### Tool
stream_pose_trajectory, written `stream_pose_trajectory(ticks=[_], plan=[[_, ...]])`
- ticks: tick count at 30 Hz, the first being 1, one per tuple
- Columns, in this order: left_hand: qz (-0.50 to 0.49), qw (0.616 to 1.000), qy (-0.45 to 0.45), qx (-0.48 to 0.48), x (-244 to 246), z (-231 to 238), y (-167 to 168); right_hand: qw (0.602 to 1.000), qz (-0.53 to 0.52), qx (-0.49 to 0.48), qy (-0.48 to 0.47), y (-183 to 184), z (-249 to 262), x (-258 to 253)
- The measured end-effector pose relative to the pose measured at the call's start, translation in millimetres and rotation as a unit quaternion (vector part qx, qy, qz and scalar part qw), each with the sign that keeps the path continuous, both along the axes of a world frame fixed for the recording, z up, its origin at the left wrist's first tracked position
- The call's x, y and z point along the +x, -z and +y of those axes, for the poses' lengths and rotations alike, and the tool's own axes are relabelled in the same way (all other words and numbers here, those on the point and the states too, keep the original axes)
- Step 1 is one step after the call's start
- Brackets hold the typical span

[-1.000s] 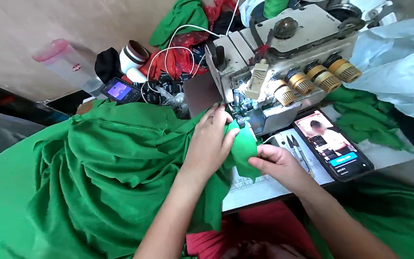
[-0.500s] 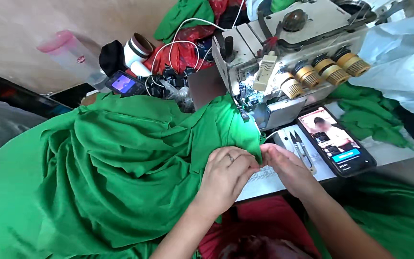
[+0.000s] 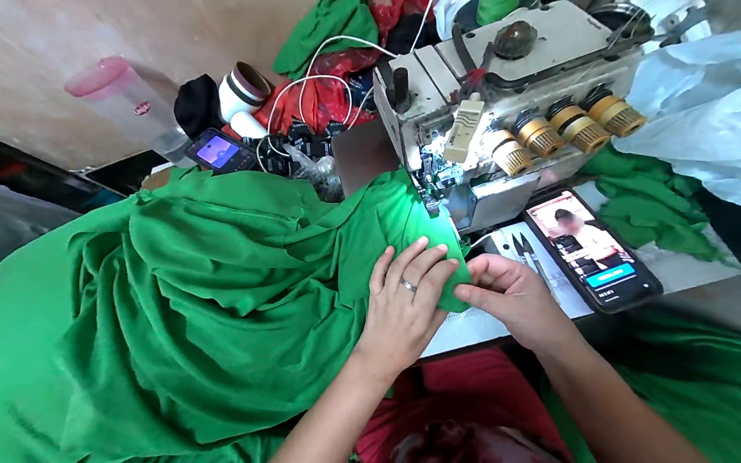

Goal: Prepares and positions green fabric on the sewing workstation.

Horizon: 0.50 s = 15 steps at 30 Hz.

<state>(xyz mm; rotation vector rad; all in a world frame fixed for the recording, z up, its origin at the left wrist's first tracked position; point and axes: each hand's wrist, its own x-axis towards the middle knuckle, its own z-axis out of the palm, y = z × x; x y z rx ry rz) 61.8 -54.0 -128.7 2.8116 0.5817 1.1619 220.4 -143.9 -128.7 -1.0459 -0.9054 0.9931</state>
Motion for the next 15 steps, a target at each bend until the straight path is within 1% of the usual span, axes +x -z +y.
stream_pose_trajectory(ticks=[3, 9, 11, 13, 15], plan=[[0.005, 1.0, -0.006, 0.007, -1, 1, 3, 1.0, 0.022, 0.004, 0.011, -1, 4, -1], [0.014, 0.998, -0.044, 0.029, 5, 1, 3, 1.0, -0.024, 0.005, -0.003, -6, -2, -1], [0.016, 0.999, -0.021, 0.019, 3, 5, -4, 1.0, -0.02, 0.014, -0.006, -5, -4, 1], [0.017, 1.0, 0.022, 0.008, 0, 14, -14, 0.999, -0.013, 0.029, -0.002, -2, 0, 3], [0.031, 0.997, 0.071, 0.007, -2, 27, -28, 0.998, -0.033, 0.049, 0.016, -2, 8, 6]])
